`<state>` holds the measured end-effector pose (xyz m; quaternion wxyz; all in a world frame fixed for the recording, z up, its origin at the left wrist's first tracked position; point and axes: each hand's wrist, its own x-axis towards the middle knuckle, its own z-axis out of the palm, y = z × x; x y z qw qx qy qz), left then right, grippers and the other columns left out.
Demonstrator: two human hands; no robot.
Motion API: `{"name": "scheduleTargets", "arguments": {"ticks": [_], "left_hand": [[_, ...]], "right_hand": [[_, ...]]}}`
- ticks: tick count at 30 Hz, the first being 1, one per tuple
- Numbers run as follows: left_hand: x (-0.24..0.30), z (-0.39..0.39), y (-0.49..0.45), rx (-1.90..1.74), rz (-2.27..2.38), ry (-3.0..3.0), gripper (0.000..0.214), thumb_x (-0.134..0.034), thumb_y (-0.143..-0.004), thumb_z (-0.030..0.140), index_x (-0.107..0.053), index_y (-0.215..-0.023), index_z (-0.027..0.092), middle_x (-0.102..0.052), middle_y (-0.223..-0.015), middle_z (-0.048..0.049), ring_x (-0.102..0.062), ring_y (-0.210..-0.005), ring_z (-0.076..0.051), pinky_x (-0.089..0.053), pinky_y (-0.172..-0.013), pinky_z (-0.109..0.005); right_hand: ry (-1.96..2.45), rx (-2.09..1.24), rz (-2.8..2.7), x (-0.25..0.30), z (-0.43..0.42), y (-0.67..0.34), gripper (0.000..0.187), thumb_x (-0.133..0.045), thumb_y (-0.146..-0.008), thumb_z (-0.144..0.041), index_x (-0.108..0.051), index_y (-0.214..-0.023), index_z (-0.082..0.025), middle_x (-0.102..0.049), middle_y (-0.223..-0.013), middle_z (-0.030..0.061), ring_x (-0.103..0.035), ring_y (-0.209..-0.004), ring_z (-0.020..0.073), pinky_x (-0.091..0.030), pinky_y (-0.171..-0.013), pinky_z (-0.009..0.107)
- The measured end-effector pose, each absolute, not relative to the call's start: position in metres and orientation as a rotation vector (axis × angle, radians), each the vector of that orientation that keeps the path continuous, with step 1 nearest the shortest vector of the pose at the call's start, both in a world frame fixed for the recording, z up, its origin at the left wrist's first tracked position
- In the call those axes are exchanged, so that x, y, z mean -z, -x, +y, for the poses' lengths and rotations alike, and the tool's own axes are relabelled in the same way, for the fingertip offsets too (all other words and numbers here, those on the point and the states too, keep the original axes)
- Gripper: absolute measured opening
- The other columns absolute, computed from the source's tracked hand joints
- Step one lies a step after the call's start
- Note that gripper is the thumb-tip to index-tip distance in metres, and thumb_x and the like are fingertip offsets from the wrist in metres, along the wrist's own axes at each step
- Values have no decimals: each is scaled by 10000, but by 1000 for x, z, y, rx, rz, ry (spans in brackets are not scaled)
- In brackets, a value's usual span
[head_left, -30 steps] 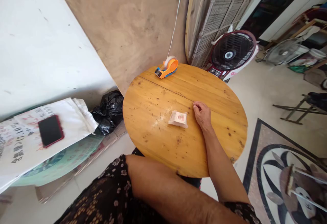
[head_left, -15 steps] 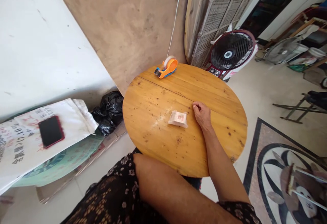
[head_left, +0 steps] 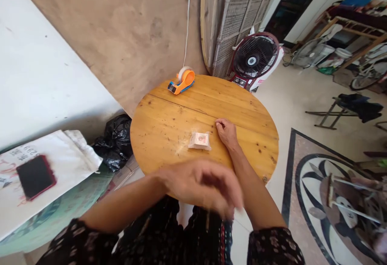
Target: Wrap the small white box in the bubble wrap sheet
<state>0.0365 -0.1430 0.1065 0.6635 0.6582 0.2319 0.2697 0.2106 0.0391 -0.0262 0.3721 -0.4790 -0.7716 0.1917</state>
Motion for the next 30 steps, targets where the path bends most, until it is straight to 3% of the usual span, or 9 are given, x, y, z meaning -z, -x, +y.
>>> {"name": "scheduleTargets", "arguments": {"ticks": [2, 5, 7, 10, 13, 17, 24, 30], "left_hand": [[-94, -121, -17, -783, 890, -1748, 174, -540, -891, 336, -645, -949, 210, -652, -945, -44, -613, -950, -197, -505, -867, -351], [-58, -93, 9, -849, 1429, -1986, 343, -609, -819, 373, -586, -1106, 187, -568, -1166, -105, -538, -1114, -263, -446, -987, -456], [-33, -81, 18, -744, 1517, -2045, 624, -671, -758, 396, -455, -1307, 192, -433, -1372, -141, -402, -1291, -315, -360, -1071, -514], [-10, -73, 17, -625, 1458, -2102, 808, -692, -733, 377, -319, -1419, 169, -327, -1464, -182, -310, -1355, -354, -318, -1093, -539], [-7, -70, 9, -647, 1325, -2135, 732, -656, -769, 344, -339, -1418, 224, -447, -1390, -130, -435, -1257, -317, -390, -1038, -495], [-12, -60, 2, -678, 1240, -2120, 559, -619, -823, 337, -442, -1351, 281, -553, -1292, -65, -512, -1166, -271, -433, -989, -438], [-9, -40, 2, -704, 1088, -2112, 512, -611, -860, 361, -466, -1338, 252, -512, -1370, -68, -480, -1233, -246, -386, -1055, -410], [-2, -43, 3, -842, 1040, -2110, 492, -563, -875, 241, -450, -1354, 256, -482, -1382, -86, -450, -1278, -240, -371, -1087, -429]], "right_hand": [[1215, -553, -2038, 20, 37, -213, 220, -489, -813, -242, -692, -847, -165, -703, -902, 82, -637, -845, 213, -492, -830, 367], [1135, -752, -2189, 4, 31, -221, 228, -541, -811, -258, -690, -961, -173, -697, -994, 77, -637, -927, 215, -493, -872, 377], [1033, -912, -2297, -7, 25, -228, 360, -594, -815, -318, -633, -1152, -198, -654, -1175, 80, -613, -1065, 226, -477, -938, 389], [935, -1059, -2460, -22, 15, -232, 645, -684, -764, -454, -488, -1346, -258, -519, -1390, 75, -522, -1235, 257, -422, -1029, 436], [906, -1019, -2536, -28, 7, -228, 798, -726, -709, -517, -414, -1402, -274, -453, -1449, 88, -460, -1297, 289, -373, -1065, 479], [898, -869, -2574, -28, -2, -217, 758, -721, -734, -438, -402, -1398, -261, -544, -1352, 102, -515, -1226, 290, -373, -1029, 488], [1003, -651, -2550, -29, -8, -214, 629, -680, -764, -323, -438, -1338, -241, -611, -1249, 105, -566, -1124, 286, -396, -956, 445], [1043, -651, -2535, -28, -8, -214, 746, -696, -756, -363, -350, -1410, -266, -619, -1221, 95, -576, -1098, 287, -395, -959, 454]]}}
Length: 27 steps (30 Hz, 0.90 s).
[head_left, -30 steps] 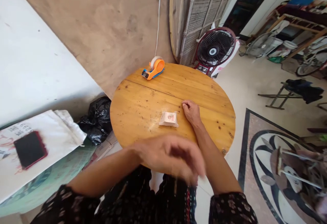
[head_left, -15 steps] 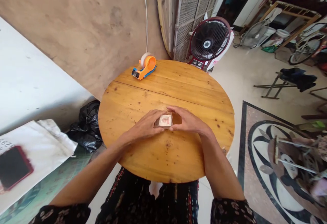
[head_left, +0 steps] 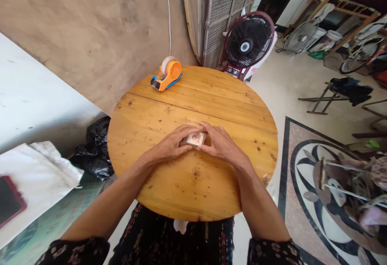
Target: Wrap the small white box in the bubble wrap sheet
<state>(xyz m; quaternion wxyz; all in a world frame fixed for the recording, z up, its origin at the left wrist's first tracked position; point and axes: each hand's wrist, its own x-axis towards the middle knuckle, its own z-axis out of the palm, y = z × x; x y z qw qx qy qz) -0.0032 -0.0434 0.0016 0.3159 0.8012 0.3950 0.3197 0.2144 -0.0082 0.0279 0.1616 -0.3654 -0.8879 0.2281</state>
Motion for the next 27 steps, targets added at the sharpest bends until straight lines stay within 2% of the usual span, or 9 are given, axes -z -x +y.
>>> {"name": "scheduleTargets", "arguments": {"ticks": [4, 7, 9, 11, 13, 17, 20, 24, 27], "left_hand": [[5, -46, 6, -833, 1046, -2172, 382, -516, -897, 204, -542, -1273, 263, -466, -1380, -86, -454, -1283, -233, -404, -1065, -424], [9, -47, 7, -834, 1092, -2183, 345, -516, -904, 212, -566, -1244, 248, -384, -1444, -102, -424, -1314, -240, -387, -1084, -429], [9, -48, 8, -848, 1090, -2166, 373, -552, -887, 237, -543, -1260, 234, -298, -1497, -119, -375, -1354, -263, -363, -1102, -445], [9, -48, 9, -888, 1076, -2133, 490, -621, -844, 280, -479, -1310, 226, -266, -1513, -141, -315, -1389, -296, -341, -1113, -473], [8, -48, 10, -932, 1075, -2089, 629, -671, -801, 311, -402, -1363, 225, -305, -1491, -155, -311, -1388, -312, -342, -1106, -491], [9, -48, 10, -911, 1129, -1992, 757, -669, -790, 316, -293, -1439, 219, -371, -1454, -151, -457, -1279, -290, -416, -1048, -456], [8, -48, 8, -898, 1148, -1947, 740, -655, -796, 312, -310, -1442, 206, -429, -1428, -142, -489, -1250, -283, -429, -1038, -436], [8, -48, 6, -915, 1197, -1963, 651, -629, -821, 313, -370, -1410, 215, -484, -1396, -116, -498, -1246, -261, -419, -1048, -417], [10, -47, 6, -941, 1216, -2001, 633, -628, -823, 324, -391, -1398, 209, -482, -1401, -114, -483, -1262, -264, -400, -1064, -417]], "right_hand": [[1046, -670, -2532, -28, -8, -213, 765, -698, -756, -363, -336, -1425, -275, -637, -1173, 76, -593, -1048, 274, -407, -948, 449], [1042, -674, -2543, -27, -7, -214, 765, -697, -759, -382, -342, -1427, -268, -643, -1157, 77, -600, -1022, 272, -420, -927, 446], [1038, -691, -2553, -27, -6, -215, 768, -697, -760, -419, -350, -1427, -261, -635, -1178, 87, -594, -1046, 278, -416, -935, 452], [1024, -736, -2549, -27, -3, -219, 803, -707, -739, -484, -355, -1427, -264, -615, -1224, 96, -581, -1086, 286, -412, -949, 458], [1019, -798, -2525, -27, -1, -223, 857, -712, -708, -550, -348, -1433, -273, -581, -1282, 102, -576, -1106, 287, -416, -953, 458], [1020, -850, -2496, -28, 2, -226, 927, -724, -680, -573, -311, -1453, -269, -535, -1340, 114, -575, -1117, 284, -418, -961, 462], [986, -813, -2525, -28, -1, -222, 919, -739, -694, -496, -289, -1463, -270, -563, -1303, 106, -558, -1139, 290, -398, -980, 466], [988, -728, -2537, -28, -4, -215, 760, -669, -781, -373, -318, -1446, -272, -616, -1210, 82, -577, -1075, 265, -399, -960, 445], [979, -715, -2541, -28, -5, -214, 715, -639, -805, -350, -325, -1440, -257, -624, -1193, 85, -578, -1062, 254, -395, -958, 434]]}}
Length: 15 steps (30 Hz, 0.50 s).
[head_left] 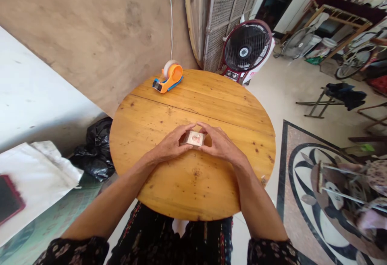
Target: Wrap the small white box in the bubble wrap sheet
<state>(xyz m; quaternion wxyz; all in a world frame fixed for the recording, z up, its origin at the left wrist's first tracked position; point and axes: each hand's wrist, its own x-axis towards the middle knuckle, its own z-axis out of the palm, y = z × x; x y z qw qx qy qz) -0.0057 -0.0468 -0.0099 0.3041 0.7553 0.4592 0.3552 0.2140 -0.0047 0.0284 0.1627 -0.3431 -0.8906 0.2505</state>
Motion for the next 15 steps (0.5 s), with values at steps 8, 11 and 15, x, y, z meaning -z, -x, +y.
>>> {"name": "scheduleTargets", "arguments": {"ticks": [8, 11, 15], "left_hand": [[6, -47, 9, -911, 1191, -1998, 730, -662, -774, 291, -347, -1428, 212, -473, -1407, -123, -495, -1252, -272, -407, -1055, -424], [5, -47, 8, -925, 1219, -1972, 687, -646, -797, 306, -368, -1417, 204, -536, -1340, -119, -531, -1210, -259, -421, -1038, -413], [7, -47, 7, -922, 1214, -1989, 631, -624, -826, 330, -390, -1402, 223, -506, -1379, -103, -508, -1237, -251, -404, -1055, -409]], "right_hand": [[936, -700, -2577, -29, -5, -217, 893, -704, -747, -396, -215, -1484, -271, -555, -1312, 108, -526, -1172, 295, -362, -989, 482], [939, -671, -2555, -26, -5, -215, 832, -663, -787, -332, -214, -1485, -271, -609, -1241, 89, -559, -1115, 271, -373, -982, 463], [973, -671, -2552, -25, -4, -217, 785, -655, -800, -327, -254, -1473, -280, -631, -1215, 77, -558, -1112, 269, -384, -976, 451]]}}
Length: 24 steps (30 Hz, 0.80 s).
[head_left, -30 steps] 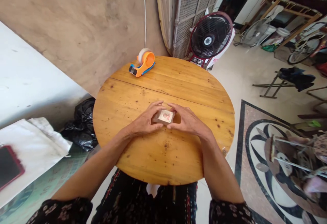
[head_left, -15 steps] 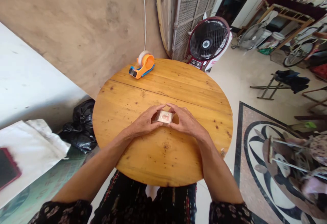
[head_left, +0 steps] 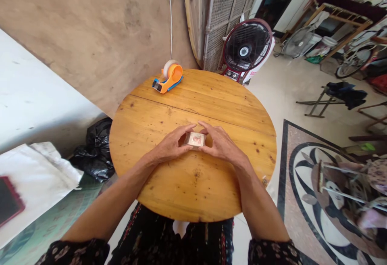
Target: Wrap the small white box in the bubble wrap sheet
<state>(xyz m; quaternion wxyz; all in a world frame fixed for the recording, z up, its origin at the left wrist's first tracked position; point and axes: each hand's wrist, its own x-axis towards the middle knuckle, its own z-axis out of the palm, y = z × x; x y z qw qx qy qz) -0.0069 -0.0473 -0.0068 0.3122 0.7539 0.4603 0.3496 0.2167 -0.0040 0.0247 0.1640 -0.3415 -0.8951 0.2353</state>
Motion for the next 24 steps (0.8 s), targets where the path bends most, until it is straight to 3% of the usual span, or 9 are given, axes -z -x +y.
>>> {"name": "scheduleTargets", "arguments": {"ticks": [8, 16, 21, 24], "left_hand": [[1, -48, 19, -811, 1153, -1926, 861, -689, -766, 360, -231, -1481, 220, -314, -1506, -136, -396, -1333, -306, -362, -1094, -459], [1, -48, 15, -765, 1243, -1987, 774, -645, -770, 266, -294, -1459, 224, -461, -1409, -119, -446, -1280, -286, -382, -1064, -458], [7, -48, 15, -811, 1256, -1941, 759, -658, -773, 278, -315, -1450, 267, -539, -1328, -84, -513, -1209, -258, -412, -1032, -440], [8, -48, 15, -784, 1259, -1940, 744, -646, -784, 282, -316, -1450, 271, -551, -1311, -81, -523, -1196, -255, -413, -1028, -443]], "right_hand": [[983, -794, -2651, -29, 4, -230, 979, -702, -715, -578, -210, -1497, -255, -496, -1395, 148, -481, -1261, 323, -354, -1018, 509], [1004, -725, -2715, -27, 0, -223, 896, -685, -752, -527, -251, -1487, -254, -441, -1452, 126, -457, -1273, 324, -347, -1036, 504], [1084, -670, -2669, -31, -4, -218, 773, -646, -796, -424, -299, -1468, -265, -590, -1285, 102, -546, -1121, 296, -414, -957, 473], [1087, -668, -2682, -32, -3, -218, 757, -638, -801, -402, -298, -1466, -280, -601, -1264, 99, -556, -1097, 290, -413, -951, 473]]}}
